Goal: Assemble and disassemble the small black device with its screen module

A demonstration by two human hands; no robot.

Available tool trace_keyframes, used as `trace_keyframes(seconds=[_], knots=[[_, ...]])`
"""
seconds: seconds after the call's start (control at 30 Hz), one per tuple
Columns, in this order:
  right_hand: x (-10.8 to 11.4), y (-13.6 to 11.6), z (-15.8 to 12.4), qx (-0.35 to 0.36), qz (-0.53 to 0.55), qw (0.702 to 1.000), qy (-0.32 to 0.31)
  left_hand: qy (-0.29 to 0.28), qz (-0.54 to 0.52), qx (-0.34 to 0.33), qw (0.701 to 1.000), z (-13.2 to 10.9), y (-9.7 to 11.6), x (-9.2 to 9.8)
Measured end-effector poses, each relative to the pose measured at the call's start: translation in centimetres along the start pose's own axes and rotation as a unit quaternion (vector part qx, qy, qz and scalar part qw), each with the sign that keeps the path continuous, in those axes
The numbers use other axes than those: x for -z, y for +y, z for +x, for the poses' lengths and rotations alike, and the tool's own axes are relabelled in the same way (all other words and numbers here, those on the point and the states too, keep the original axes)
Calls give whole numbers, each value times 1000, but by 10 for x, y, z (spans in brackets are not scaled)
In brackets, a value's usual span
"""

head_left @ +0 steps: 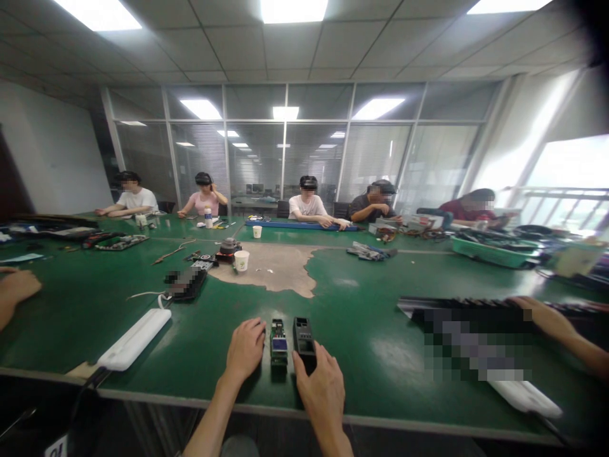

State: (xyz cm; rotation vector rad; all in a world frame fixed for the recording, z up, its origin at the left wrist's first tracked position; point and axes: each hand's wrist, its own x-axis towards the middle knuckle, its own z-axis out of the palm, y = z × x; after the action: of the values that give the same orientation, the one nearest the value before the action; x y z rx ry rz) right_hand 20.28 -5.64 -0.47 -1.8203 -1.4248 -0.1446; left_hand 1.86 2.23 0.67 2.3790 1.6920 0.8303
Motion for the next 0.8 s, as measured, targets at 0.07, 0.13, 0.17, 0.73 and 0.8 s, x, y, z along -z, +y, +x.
trace_keyframes(seconds=[0.07, 0.13, 0.17, 0.73, 0.8], knots=[[5, -4, 4, -8, 47, 999, -6, 8, -12, 8, 1000, 1, -2, -1], [12, -11, 8, -22, 103, 994, -13, 16, -24, 12, 1000, 0, -3, -2], [15, -17, 11, -25, 125, 992, -12, 20, -28, 12, 999, 0, -3, -2], [15, -80, 12, 28, 51, 997, -46, 42, -48, 7, 998, -3, -10, -7], [16, -80, 11, 29, 48, 997, -46, 42, -48, 6, 998, -2, -10, -7]])
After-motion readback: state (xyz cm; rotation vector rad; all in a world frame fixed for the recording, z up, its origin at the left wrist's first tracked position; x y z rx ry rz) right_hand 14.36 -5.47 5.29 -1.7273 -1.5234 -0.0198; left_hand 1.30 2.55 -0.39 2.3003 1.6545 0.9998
